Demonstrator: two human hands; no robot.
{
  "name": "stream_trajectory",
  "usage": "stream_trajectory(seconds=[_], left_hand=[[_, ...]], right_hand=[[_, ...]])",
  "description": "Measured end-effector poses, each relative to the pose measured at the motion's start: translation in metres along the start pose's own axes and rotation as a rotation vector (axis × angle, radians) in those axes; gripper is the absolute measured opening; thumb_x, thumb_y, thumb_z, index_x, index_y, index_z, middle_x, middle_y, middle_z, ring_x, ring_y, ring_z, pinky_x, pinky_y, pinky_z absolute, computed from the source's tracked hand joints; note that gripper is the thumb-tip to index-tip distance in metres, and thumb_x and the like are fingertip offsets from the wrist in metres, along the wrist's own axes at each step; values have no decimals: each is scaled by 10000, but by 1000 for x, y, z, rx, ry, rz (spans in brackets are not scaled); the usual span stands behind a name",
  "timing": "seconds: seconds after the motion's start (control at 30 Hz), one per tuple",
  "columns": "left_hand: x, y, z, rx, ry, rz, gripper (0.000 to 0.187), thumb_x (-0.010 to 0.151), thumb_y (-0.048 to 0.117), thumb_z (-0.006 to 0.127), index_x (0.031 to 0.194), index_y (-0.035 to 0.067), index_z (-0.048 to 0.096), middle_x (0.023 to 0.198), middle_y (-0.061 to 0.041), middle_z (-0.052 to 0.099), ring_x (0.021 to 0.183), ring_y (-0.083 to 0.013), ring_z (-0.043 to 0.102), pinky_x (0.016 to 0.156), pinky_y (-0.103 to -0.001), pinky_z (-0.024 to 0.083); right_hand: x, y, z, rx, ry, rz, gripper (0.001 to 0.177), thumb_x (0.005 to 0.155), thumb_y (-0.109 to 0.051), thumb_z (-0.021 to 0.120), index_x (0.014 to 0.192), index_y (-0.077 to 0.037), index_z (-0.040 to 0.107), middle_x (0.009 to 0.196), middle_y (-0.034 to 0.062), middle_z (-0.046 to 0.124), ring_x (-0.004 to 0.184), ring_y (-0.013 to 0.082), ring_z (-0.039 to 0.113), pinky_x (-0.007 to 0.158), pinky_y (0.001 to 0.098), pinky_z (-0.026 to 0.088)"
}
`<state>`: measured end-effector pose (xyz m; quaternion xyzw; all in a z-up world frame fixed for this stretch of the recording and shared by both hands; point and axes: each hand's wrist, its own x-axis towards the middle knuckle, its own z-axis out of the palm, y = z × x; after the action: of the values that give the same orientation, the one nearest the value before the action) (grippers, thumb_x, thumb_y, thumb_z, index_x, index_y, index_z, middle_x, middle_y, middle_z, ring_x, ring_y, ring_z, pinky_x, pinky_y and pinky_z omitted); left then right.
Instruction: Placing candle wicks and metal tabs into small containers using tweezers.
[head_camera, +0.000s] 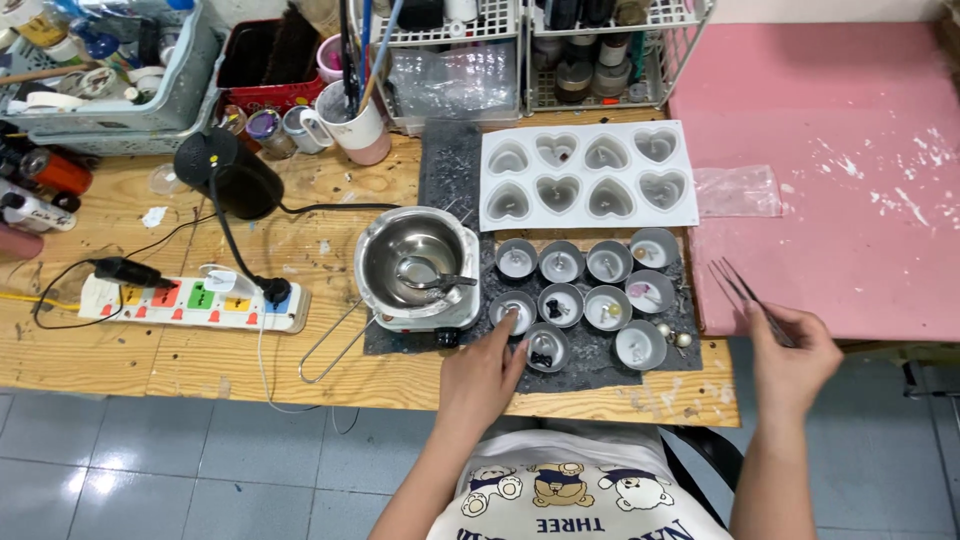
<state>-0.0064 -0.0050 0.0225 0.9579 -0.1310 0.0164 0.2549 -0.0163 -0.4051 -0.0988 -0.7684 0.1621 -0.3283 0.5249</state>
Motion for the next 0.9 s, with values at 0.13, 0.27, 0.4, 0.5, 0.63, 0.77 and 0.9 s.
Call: stream_trajectory(seconds=[0.13,0.27,0.4,0.5,0.63,0.77,0.9], left_hand=[[-9,-3,8,-144,117,85,402,958,228,646,1328,74,621,830,-51,699,773,-237,696,606,-381,525],[-13,-2,16,-269,174,93,358,955,143,648,1308,86,628,967,-54,699,880,-220,706,686,-361,548],[-13,2,16,-292,237,95,367,925,109,658,1291,87,631,991,-61,698,892,-241,702,691,-363,545],[-10,2,18,-289,279,108,368,914,101,659,1282,91,636,978,-51,701,852,-230,703,677,-355,545],[-2,12,17,-308,273,101,342,921,99,662,1263,100,647,979,-45,707,805,-215,702,666,-350,544],[15,28,15,-299,279,185,318,925,106,669,1243,106,653,990,-50,703,822,-221,698,665,-349,541],[30,43,15,-293,222,255,302,938,138,687,1236,108,651,1067,-61,692,883,-243,682,724,-370,548]], right_hand=[[1,-39,17,-419,66,-90,253,896,-191,932,986,-40,750,945,87,654,868,166,624,836,365,538],[10,-39,26,-647,-29,-177,265,912,-333,874,870,-109,738,849,3,667,1035,215,553,1046,456,307],[27,-31,27,-707,-70,-194,247,942,-344,816,881,-117,743,964,31,679,1096,234,540,1051,461,281],[67,-26,26,-619,-53,-200,261,1021,-368,770,1008,-109,740,1106,62,681,1159,268,525,1066,485,275],[132,-6,37,-707,-105,-135,328,1011,-387,768,1152,-93,733,1071,94,694,1167,338,502,1019,552,271],[167,9,60,-829,-101,-9,358,888,-383,810,1040,-63,752,1063,134,698,1115,348,551,978,595,328],[164,9,53,-495,-87,79,228,929,-217,791,1037,-46,687,937,87,740,855,202,693,968,423,487]])
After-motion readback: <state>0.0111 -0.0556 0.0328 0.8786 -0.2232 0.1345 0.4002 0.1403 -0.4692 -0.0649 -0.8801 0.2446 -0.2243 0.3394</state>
